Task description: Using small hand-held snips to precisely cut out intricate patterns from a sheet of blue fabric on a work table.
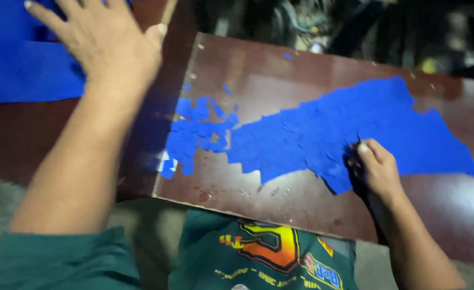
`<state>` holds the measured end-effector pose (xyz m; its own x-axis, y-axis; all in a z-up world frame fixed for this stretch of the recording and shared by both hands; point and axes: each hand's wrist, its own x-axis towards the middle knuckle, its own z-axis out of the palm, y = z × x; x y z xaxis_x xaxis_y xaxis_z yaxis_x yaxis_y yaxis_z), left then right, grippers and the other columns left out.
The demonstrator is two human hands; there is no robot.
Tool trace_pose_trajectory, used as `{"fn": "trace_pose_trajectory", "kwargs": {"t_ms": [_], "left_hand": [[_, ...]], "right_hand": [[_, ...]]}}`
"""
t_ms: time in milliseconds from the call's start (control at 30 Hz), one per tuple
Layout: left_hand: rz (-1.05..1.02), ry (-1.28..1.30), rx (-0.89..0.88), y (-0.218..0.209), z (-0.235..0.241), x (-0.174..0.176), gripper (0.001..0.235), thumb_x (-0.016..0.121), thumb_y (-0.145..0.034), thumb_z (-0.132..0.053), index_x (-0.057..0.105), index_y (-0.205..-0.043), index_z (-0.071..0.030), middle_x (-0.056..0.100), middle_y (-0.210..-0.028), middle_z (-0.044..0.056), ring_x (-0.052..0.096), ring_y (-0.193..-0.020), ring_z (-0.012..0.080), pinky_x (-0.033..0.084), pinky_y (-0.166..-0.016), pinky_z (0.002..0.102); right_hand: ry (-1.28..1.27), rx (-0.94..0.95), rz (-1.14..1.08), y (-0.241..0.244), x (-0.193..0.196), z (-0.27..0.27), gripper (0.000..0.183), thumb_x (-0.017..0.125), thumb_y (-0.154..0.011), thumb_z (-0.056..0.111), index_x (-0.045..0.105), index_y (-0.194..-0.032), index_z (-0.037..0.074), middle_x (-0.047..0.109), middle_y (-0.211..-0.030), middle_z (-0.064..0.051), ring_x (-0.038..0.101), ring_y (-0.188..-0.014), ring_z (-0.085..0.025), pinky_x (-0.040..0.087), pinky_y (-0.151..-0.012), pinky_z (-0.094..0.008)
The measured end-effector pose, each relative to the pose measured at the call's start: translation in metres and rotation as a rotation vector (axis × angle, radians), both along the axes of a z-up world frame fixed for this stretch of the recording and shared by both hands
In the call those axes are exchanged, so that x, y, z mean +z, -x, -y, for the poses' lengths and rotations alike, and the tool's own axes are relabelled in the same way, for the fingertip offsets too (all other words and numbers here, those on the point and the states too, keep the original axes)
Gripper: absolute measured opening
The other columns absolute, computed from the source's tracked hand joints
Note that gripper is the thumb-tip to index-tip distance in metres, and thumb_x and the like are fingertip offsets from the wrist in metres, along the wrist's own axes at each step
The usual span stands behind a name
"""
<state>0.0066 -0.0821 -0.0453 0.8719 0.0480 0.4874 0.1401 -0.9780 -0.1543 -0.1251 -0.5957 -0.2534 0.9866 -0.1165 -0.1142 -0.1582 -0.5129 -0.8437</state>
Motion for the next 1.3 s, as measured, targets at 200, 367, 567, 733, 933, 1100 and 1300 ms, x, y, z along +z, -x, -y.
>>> {"fn": "trace_pose_trajectory", "kwargs": {"t_ms": [200,367,567,733,933,1100,1300], "left_hand": [[-0.019,0.015,-0.493,0.062,0.167,-0.084,0.069,0.065,-0.081,-0.032,0.050,-0.143,-0.009,0.051,-0.145,0.024,0.041,-0.136,0.0463,0.034,-0.105,0.073],[-0.300,0.521,-0.930,0.112,0.211,-0.186,0.052,0.076,-0.081,-0.027,0.067,-0.129,-0.010,0.059,-0.139,0.022,0.048,-0.136,0.0488,0.036,-0.104,0.074],[-0.368,0.526,-0.938,0.118,0.226,-0.193,0.052,0.074,-0.084,-0.031,0.066,-0.130,-0.008,0.055,-0.143,0.021,0.042,-0.140,0.0475,0.033,-0.107,0.071],[-0.393,0.515,-0.959,0.116,0.224,-0.199,0.051,0.068,-0.089,-0.035,0.064,-0.134,-0.010,0.053,-0.146,0.020,0.041,-0.142,0.0457,0.032,-0.109,0.068],[-0.330,0.602,-0.965,0.110,0.225,-0.216,0.048,0.058,-0.094,-0.032,0.060,-0.139,-0.012,0.051,-0.148,0.017,0.044,-0.141,0.0401,0.034,-0.110,0.062],[-0.271,0.895,-0.940,0.107,0.222,-0.235,0.044,0.054,-0.098,-0.021,0.058,-0.142,-0.015,0.055,-0.145,0.012,0.051,-0.139,0.0319,0.032,-0.114,0.054],[-0.126,1.138,-0.871,0.109,0.195,-0.208,0.043,0.056,-0.091,-0.003,0.067,-0.132,-0.014,0.064,-0.132,0.014,0.063,-0.124,0.0367,0.050,-0.103,0.047]], "right_hand": [[-0.029,-0.090,-0.035,0.004,0.012,-0.016,0.022,0.053,-0.105,0.026,0.066,-0.109,0.009,0.057,-0.070,-0.002,0.050,-0.062,-0.010,0.041,-0.059,-0.029],[-0.021,0.000,0.045,-0.001,0.000,0.007,0.028,0.049,-0.107,0.025,0.069,-0.114,0.006,0.070,-0.075,-0.016,0.066,-0.059,-0.024,0.054,-0.049,-0.036],[0.518,0.186,0.199,0.029,0.027,-0.038,0.048,0.076,-0.084,0.035,0.066,-0.126,0.013,0.070,-0.099,-0.018,0.070,-0.098,-0.040,0.055,-0.085,-0.053],[0.907,0.108,0.182,0.032,0.004,-0.023,0.038,0.070,-0.088,0.031,0.065,-0.125,0.022,0.060,-0.100,-0.006,0.071,-0.085,-0.035,0.061,-0.067,-0.050],[0.833,-0.070,0.275,0.020,-0.001,-0.027,0.039,0.072,-0.091,0.036,0.065,-0.124,0.016,0.060,-0.101,-0.009,0.070,-0.094,-0.036,0.059,-0.072,-0.050],[0.951,0.030,0.330,0.014,-0.005,-0.056,0.039,0.070,-0.087,0.053,0.063,-0.107,0.020,0.058,-0.093,-0.005,0.071,-0.076,-0.032,0.058,-0.063,-0.047],[1.063,-0.098,0.219,0.001,-0.032,0.010,0.032,0.064,-0.102,0.044,0.061,-0.121,0.018,0.062,-0.100,-0.008,0.071,-0.081,-0.035,0.058,-0.065,-0.052]]}}
